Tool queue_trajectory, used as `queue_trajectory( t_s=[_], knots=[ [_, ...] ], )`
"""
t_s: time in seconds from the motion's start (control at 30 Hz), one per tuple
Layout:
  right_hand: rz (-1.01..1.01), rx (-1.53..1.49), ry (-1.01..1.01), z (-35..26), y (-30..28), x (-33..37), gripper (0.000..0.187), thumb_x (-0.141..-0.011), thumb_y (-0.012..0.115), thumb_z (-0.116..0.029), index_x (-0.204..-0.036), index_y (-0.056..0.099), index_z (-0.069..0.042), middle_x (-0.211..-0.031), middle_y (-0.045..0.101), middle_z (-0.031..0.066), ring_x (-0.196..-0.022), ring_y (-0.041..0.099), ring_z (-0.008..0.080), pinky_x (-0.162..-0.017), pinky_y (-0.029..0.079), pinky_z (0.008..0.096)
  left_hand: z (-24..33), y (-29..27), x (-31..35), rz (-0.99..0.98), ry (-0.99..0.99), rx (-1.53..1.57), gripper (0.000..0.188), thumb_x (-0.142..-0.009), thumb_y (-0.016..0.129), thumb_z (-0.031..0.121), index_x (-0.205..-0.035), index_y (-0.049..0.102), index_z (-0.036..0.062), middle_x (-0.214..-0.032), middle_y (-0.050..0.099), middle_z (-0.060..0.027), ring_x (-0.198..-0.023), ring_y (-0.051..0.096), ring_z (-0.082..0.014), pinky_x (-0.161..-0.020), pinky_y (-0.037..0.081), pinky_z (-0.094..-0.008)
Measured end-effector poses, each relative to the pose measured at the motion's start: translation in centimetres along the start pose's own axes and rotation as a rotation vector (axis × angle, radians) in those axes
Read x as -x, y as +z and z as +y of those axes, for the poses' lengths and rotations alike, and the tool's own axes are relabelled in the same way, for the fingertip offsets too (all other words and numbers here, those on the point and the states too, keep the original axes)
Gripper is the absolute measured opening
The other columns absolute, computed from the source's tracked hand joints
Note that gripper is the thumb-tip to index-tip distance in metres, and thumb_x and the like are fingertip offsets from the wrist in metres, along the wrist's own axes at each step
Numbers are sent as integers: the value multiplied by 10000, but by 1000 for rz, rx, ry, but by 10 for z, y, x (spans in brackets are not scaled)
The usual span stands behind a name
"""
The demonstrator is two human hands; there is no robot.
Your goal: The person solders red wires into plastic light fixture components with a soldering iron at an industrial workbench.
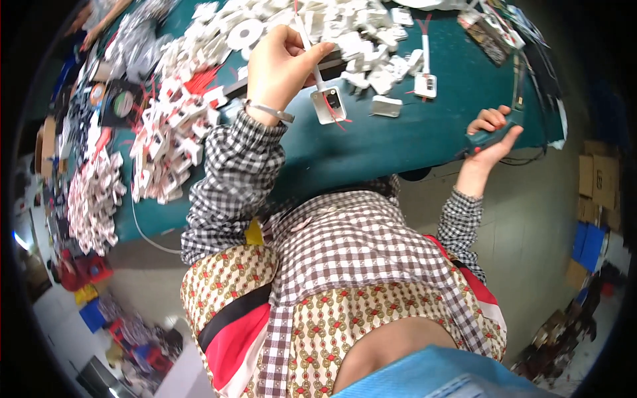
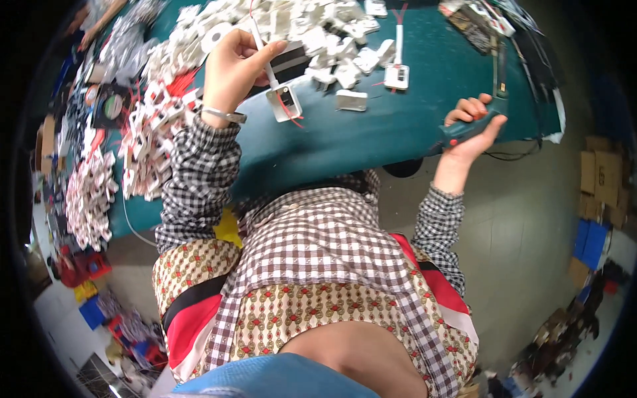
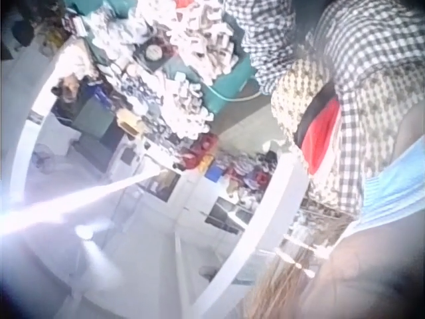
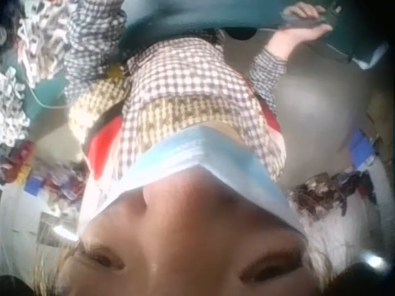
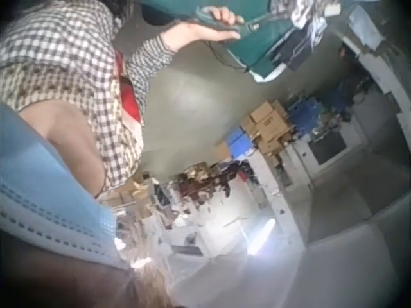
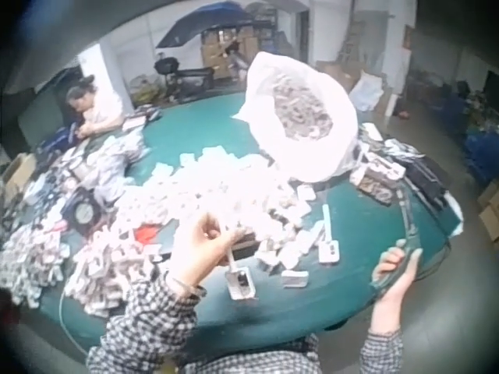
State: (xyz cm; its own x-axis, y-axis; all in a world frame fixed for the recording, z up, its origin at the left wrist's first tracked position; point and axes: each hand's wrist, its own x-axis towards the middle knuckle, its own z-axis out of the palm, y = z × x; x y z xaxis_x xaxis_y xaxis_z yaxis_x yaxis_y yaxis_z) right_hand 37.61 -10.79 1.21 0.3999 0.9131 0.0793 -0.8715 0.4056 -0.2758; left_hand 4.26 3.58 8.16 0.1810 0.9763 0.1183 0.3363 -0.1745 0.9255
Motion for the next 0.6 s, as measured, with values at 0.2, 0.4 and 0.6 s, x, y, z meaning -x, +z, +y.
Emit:
queue_trajectory(
  t_s=[0.2,0.4,0.6],
  knots=[
    [-20,52,33,1,-9,-3,518,-680,775,-338,-1035,518,-62,-773,475,-34,-693,453,69,-606,472,180,-60,5,8,155,74,-326,394,-699,764,323,-748,562,-12,-595,589,-41,-474,581,-92,-448,457,-205],
    [-28,105,24,4,-10,2,515,-683,774,-342,-1033,515,-67,-775,483,-26,-693,456,71,-587,456,179,-50,-10,57,179,437,-437,223,-743,701,147,-902,610,21,-840,597,-69,-661,592,-142,-564,474,-246],
    [-147,131,158,29,19,17,517,-714,751,-363,-1048,483,-71,-767,471,-25,-696,438,92,-582,422,204,-62,-11,60,-183,723,-383,204,-700,637,-20,-882,607,67,-898,572,-61,-802,557,-246,-667,452,-336]
  ],
)
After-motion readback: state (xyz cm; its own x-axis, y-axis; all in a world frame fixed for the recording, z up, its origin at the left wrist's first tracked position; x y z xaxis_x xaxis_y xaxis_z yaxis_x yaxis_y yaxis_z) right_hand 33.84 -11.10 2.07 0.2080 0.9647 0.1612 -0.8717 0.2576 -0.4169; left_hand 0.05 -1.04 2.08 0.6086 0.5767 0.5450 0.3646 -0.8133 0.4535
